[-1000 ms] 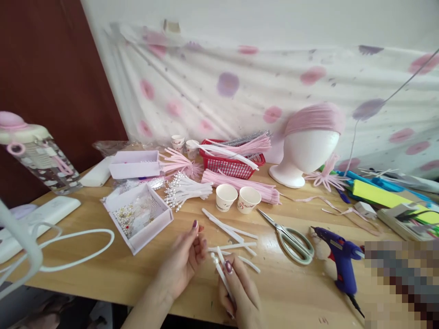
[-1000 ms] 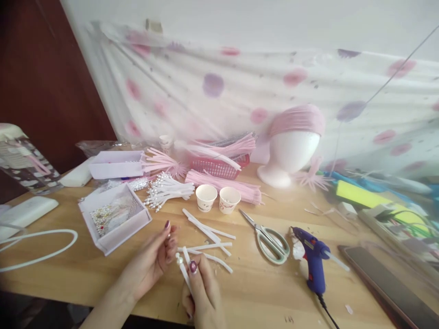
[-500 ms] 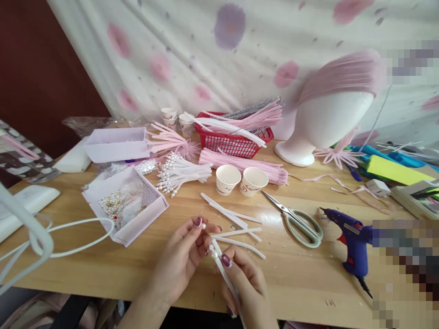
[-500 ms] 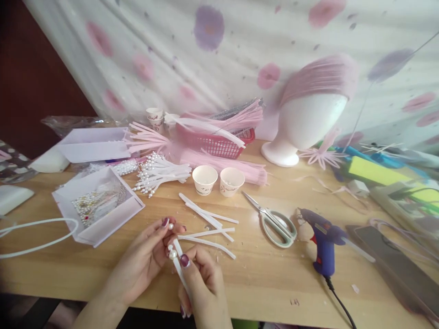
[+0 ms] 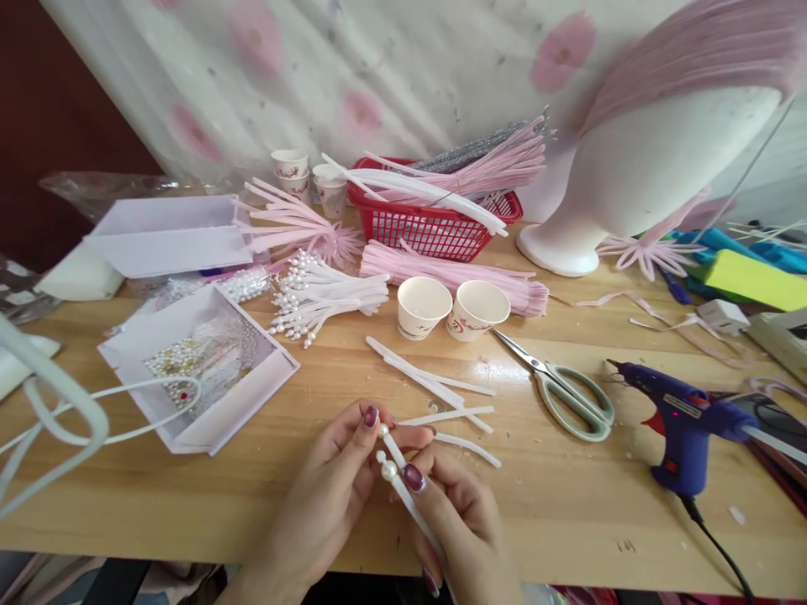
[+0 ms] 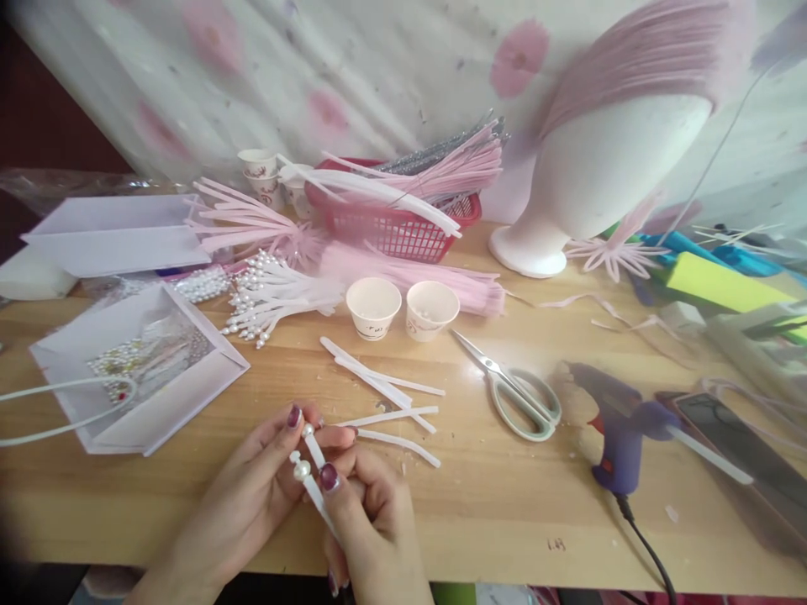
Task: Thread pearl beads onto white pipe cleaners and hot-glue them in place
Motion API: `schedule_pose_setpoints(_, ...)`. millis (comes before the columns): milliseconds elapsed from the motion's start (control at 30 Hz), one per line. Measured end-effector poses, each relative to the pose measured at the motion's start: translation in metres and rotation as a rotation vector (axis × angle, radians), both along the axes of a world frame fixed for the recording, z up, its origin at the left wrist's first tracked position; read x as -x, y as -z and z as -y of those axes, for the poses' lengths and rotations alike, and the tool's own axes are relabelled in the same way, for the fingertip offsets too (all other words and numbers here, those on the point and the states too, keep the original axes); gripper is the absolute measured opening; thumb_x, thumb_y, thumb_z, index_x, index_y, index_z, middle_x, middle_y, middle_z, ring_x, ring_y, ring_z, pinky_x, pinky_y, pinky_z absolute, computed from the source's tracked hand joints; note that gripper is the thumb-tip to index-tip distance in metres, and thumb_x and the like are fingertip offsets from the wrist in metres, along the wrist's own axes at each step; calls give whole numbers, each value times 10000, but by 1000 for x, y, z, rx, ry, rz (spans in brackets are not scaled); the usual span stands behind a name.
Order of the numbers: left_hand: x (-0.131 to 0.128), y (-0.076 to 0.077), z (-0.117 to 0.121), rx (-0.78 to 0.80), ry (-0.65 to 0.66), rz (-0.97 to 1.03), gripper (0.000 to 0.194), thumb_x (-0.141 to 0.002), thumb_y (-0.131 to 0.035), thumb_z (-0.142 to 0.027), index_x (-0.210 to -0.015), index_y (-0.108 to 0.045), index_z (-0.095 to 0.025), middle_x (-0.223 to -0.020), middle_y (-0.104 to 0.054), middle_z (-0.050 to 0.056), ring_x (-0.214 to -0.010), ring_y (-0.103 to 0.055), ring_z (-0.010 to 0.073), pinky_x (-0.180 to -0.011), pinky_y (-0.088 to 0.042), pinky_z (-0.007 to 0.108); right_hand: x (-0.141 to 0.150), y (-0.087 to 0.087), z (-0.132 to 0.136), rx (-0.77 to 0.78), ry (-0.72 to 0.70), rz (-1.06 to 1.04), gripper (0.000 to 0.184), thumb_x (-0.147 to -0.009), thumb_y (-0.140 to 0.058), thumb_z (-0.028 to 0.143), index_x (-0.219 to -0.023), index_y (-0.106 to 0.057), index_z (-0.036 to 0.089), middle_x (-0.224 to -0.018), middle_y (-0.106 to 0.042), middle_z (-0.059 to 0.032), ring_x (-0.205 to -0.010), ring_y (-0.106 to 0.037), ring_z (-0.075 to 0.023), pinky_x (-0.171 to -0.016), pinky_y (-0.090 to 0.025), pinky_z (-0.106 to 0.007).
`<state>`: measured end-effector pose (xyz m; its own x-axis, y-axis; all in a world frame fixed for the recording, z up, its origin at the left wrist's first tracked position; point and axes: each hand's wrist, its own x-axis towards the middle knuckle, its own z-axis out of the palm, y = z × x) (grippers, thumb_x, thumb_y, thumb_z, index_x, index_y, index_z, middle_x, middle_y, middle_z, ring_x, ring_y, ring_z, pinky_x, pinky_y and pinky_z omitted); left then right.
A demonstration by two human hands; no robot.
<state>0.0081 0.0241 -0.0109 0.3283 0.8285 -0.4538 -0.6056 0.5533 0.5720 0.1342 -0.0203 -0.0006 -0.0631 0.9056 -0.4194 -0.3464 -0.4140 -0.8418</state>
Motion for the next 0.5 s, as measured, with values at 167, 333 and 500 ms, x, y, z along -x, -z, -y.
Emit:
schedule_pose_setpoints(167, 0, -1, -1, 2, 9, 2, 354, -724, -881, -466, -770, -685, -176, -660, -733, 30, -605, -618, 137, -584, -489, 226, -2, 0, -1, 6, -2, -32, 509, -806, -748, 660, -707, -584, 188, -366, -387, 123, -315, -213, -21, -365, -208, -159)
schedule_pose_setpoints(333, 0, -4, 1, -28, -18, -17, 327, -747, -871, -447, -774, -695, -173, -664, -721, 23, -618, -613, 124, -594, -481, 206, -2, 2, -1, 10, 10, -46, 505, -801, -754, 655, -706, -584, 189, -373, -405, 119, -307, -210, -18, -352, -210, -155)
schedule_pose_setpoints(500, 1, -3, 1, -68, -20, -15, 313, -765, -856, -441, -775, -691, -176, -689, -726, 34, -622, -618, 141, -576, -488, 225, -2, 1, -1, 7, 8, -50, 508, -813, -739, 660, -708, -580, 189, -364, -386, 121, -310, -218, -22, -358, -212, -157)
